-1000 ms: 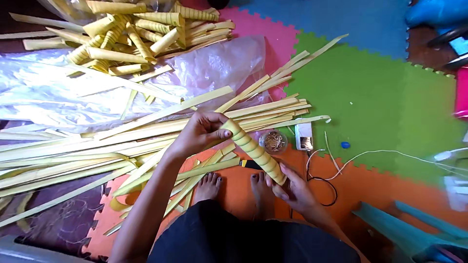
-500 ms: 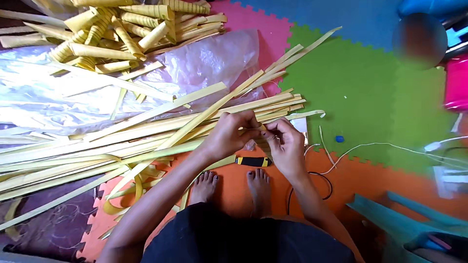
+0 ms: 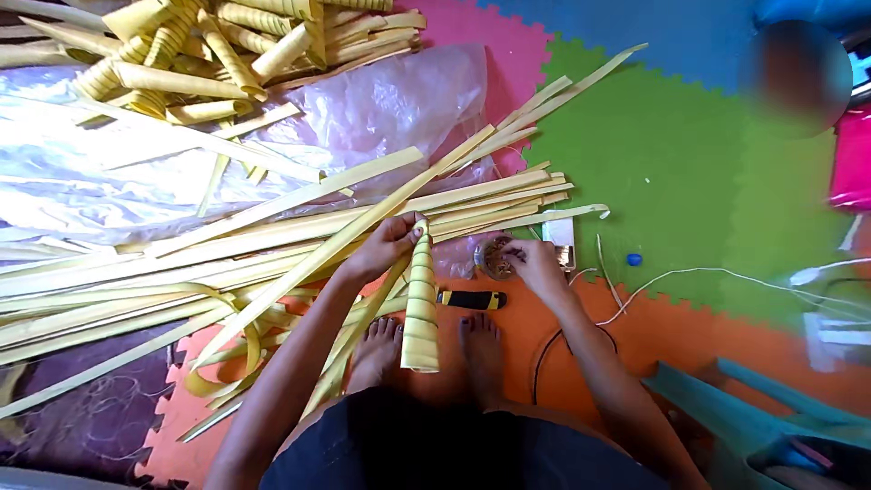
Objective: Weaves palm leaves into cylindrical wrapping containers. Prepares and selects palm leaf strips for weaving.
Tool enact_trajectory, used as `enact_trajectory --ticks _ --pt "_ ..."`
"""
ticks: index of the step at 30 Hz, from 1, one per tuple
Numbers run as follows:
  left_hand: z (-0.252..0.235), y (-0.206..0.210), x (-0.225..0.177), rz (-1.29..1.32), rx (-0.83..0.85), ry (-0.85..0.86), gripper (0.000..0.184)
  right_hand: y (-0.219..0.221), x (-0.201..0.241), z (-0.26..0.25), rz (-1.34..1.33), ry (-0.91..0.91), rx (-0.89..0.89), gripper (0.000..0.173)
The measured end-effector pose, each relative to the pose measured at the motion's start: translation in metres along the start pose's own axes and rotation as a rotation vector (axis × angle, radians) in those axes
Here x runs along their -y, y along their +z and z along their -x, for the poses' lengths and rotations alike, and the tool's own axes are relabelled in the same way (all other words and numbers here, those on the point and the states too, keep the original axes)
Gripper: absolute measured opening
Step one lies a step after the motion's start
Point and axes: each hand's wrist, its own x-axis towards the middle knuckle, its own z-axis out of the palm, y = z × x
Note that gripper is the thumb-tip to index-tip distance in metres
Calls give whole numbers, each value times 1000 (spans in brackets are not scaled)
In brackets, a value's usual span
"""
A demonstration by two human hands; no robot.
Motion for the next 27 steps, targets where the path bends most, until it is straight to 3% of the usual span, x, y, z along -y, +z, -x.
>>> enact_trajectory --ticks 2,5,12,15,18,21,24,27 --pt "1 -2 -1 22 -40 29 21 24 -5 10 100 -65 -66 13" --pt "2 -5 -6 32 -68 40 20 16 -4 -7 47 -93 -22 10" --pt "1 1 -5 65 -54 64 18 34 -17 -15 91 -289 -124 11" --pt "2 3 -7 48 -54 66 18 30 -18 -12 1 -270 -138 12" --pt "3 6 -9 13 -81 85 16 15 -9 -2 -148 -111 -140 14" --pt "0 17 -14 -109 -114 204 10 -1 4 9 -236 -108 -193 18" --pt "-3 36 -27 -229 -104 381 9 -19 36 22 -279 -251 -303 15" --pt "5 58 -53 -314 -57 490 9 -38 71 34 -514 -426 -405 18"
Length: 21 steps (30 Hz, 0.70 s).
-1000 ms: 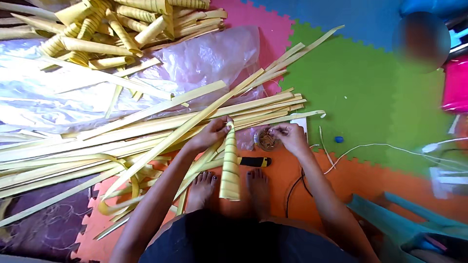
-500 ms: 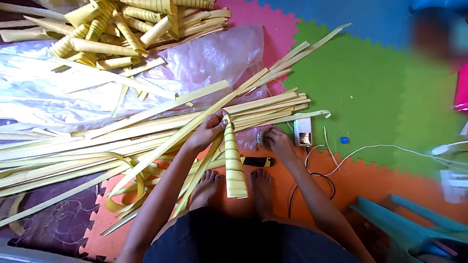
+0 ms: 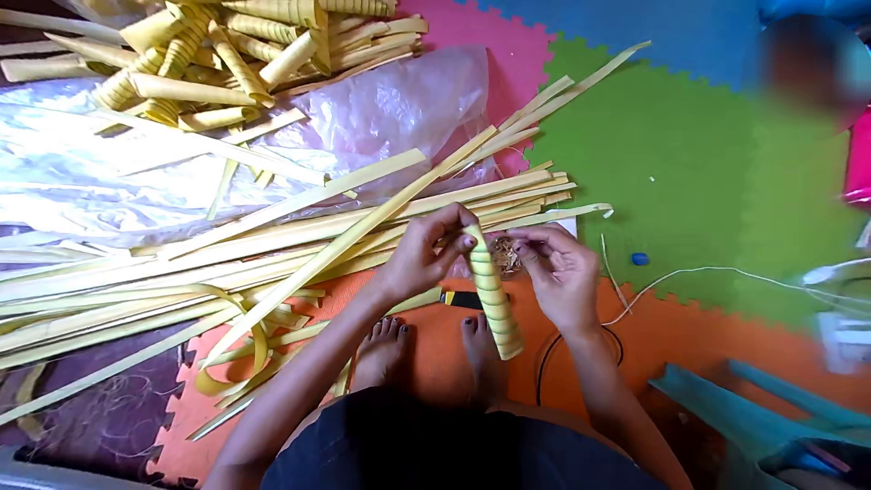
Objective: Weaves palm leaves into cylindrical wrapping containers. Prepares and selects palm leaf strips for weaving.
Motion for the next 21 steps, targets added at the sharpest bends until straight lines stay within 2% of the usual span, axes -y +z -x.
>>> enact_trajectory --ticks 2,5,8,15,21 --pt "-3 4 -17 57 42 63 8 0 19 -6 -168 -77 -47 17" --pt "-5 7 -29 180 63 113 7 1 33 -10 -226 -148 -41 7" --pt "-2 8 -35 219 40 138 4 2 44 -9 -180 -173 -9 4" --pt "2 14 -43 254 14 156 0 2 58 -4 33 -303 -84 3" --pt "5 19 -55 253 -61 120 4 5 62 -1 66 -367 -124 3"
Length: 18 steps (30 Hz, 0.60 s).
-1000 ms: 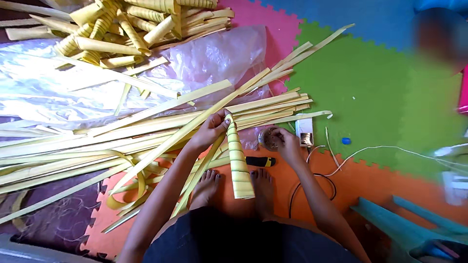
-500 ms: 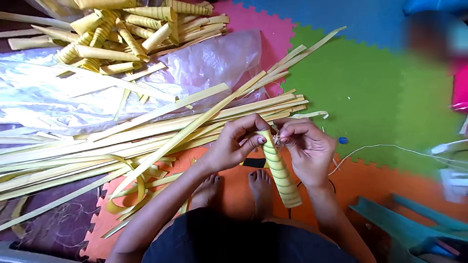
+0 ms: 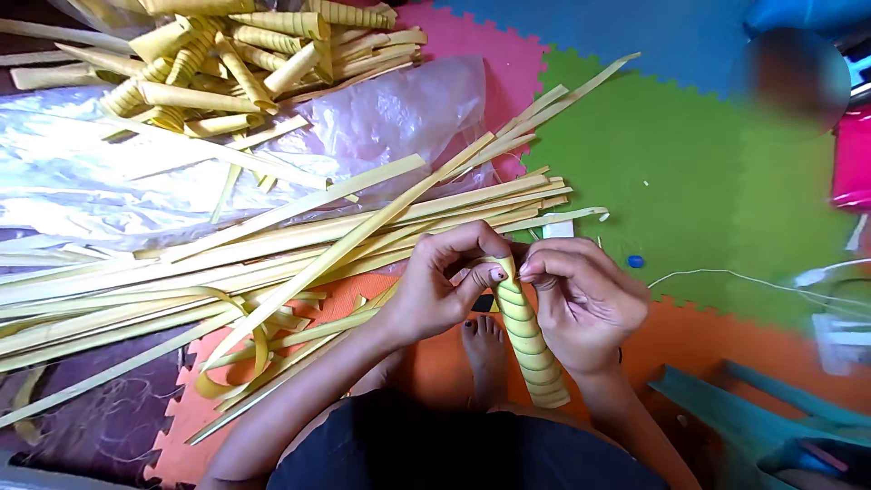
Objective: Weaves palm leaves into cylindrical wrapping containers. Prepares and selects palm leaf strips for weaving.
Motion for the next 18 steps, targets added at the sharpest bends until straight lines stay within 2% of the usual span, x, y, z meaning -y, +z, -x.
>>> enact_trajectory --ticks 5,9,12,14,15,18 --pt "1 1 -5 -127 -62 -43 7 6 -7 -1 -62 13 12 5" --pt "-4 -6 -5 -75 -26 -40 4 4 -15 -5 -318 164 76 8" --pt "-5 -9 -8 -142 -5 -103 6 3 -19 -12 -335 169 129 7" --pt "-1 -19 -5 -298 33 -226 4 1 -27 -17 -249 191 228 7" --pt "3 -27 -1 -402 67 -297 3 2 -33 -17 -124 208 310 8" --pt "26 -67 12 -617 152 -419 21 17 -50 10 293 302 614 7"
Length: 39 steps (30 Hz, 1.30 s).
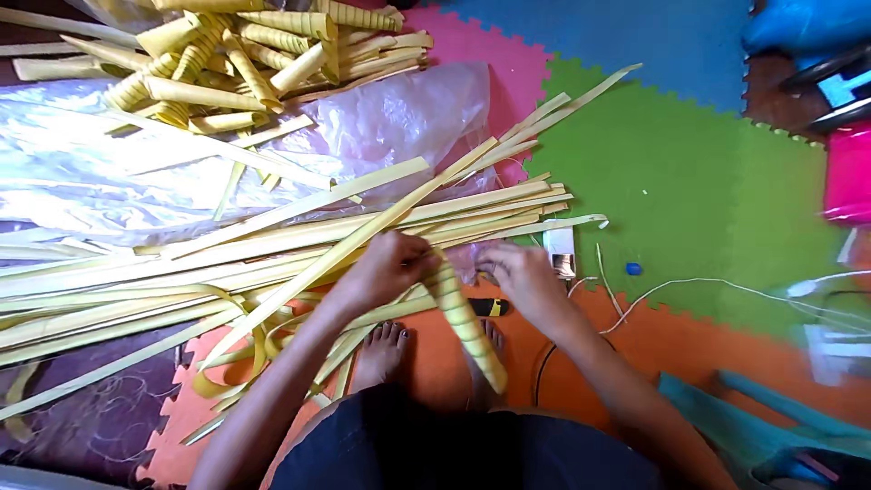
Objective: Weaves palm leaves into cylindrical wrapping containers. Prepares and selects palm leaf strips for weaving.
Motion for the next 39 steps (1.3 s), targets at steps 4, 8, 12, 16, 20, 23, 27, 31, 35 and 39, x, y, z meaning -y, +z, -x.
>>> enact_trajectory --ticks 4,8,12,16,20,23,27,31,35,39 --pt "45 -47 47 256 -236 -90 10 64 -22 38 159 285 409 23" --pt "55 -56 68 466 -554 -194 28 123 -63 64 305 294 533 45" --pt "51 -53 73 443 -626 -216 23 131 -78 77 302 241 500 43" --pt "39 -48 64 485 -548 -236 21 90 -46 82 45 148 125 44" --pt "17 -27 43 606 -416 -236 23 48 -11 65 -135 52 -154 43" --pt "2 -16 21 705 -327 -243 22 38 6 50 -201 -63 -228 43" --pt "-6 -12 9 838 -225 -233 27 33 14 37 -157 -184 -305 37" --pt "-8 -8 4 928 -136 -232 31 35 16 29 -141 -199 -310 37" --pt "-7 5 -9 917 81 -106 65 35 20 23 -154 -198 -325 40" --pt "-22 -44 -16 345 -232 20 75 28 16 30 -193 -184 -360 39"
